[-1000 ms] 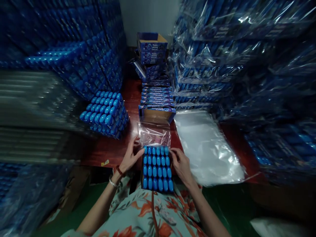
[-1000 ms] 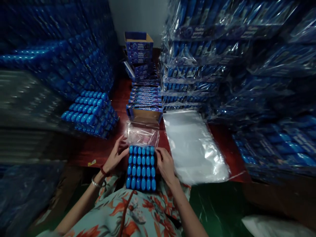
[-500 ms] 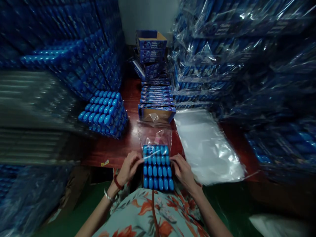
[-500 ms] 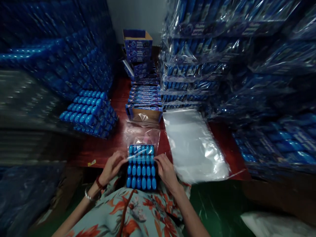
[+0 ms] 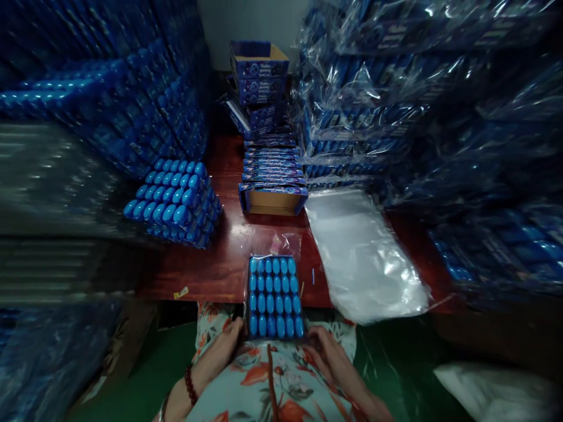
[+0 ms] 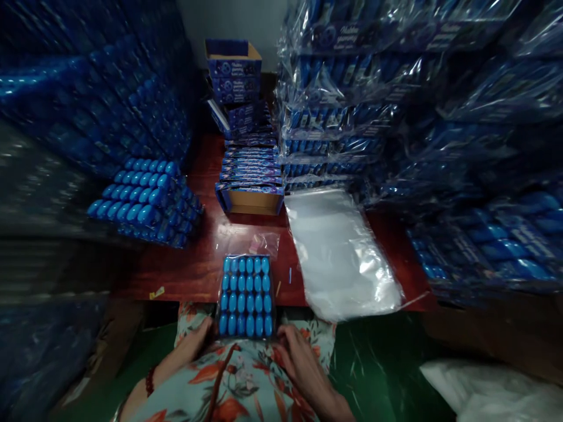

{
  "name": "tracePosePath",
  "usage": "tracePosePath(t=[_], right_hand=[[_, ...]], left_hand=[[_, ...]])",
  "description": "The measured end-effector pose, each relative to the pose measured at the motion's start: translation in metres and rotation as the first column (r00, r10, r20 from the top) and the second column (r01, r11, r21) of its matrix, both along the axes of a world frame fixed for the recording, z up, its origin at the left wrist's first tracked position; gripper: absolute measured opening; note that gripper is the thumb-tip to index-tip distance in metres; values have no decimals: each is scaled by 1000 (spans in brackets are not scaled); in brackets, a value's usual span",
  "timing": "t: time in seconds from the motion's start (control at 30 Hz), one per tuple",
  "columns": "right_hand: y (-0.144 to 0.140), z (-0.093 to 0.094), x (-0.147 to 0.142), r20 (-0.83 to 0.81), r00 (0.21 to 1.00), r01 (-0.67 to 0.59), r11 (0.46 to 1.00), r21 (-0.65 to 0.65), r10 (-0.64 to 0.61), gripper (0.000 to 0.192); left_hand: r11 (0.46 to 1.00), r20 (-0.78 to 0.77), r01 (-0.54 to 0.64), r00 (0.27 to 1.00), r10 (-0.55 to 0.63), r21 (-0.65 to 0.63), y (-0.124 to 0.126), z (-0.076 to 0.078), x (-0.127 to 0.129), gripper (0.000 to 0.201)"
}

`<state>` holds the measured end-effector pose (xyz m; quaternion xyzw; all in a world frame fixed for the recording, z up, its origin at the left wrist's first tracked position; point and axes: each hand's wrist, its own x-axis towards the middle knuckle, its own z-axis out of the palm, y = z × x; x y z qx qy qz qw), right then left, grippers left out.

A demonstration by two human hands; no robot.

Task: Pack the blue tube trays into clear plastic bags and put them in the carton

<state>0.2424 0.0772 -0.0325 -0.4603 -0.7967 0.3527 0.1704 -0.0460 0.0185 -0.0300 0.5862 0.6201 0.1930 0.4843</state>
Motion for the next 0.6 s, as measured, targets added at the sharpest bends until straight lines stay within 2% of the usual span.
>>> tracePosePath(t=[0.07, 0.1, 0.17, 0.23, 0.33, 0.43, 0.53, 0.6], right_hand=[[2, -12, -3, 91, 993, 64, 994, 83, -72, 43], [3, -18, -5, 143, 987, 55, 989, 141, -75, 50], [7, -26, -9, 234, 972, -48, 967, 251, -12, 52], [13, -25, -13, 280, 957, -161, 934, 318, 69, 46], [35, -4, -18, 283, 950, -243, 881, 405, 131, 41], [67, 36, -25, 233, 962, -243, 846, 475, 145, 31], [102, 83, -34, 146, 983, -171, 818, 550, 107, 27], [124, 109, -43, 57, 998, -51, 784, 618, 20, 27]], left_hand=[[998, -122, -57, 991, 59, 15, 1, -7, 5, 32], [997, -191, -76, 979, 75, 0, 3, -10, 9, 40], [992, -352, -115, 932, 89, -53, 10, -11, 15, 46], [993, -474, -90, 879, 41, -81, 20, -1, 19, 45], [997, -514, 74, 854, -76, -24, 39, 32, 16, 30], [968, -500, 179, 863, -70, 174, 59, 79, 3, 27], [876, -516, 217, 855, 42, 431, 85, 127, -16, 25], [789, -527, 213, 835, 159, 576, 108, 155, -26, 25]])
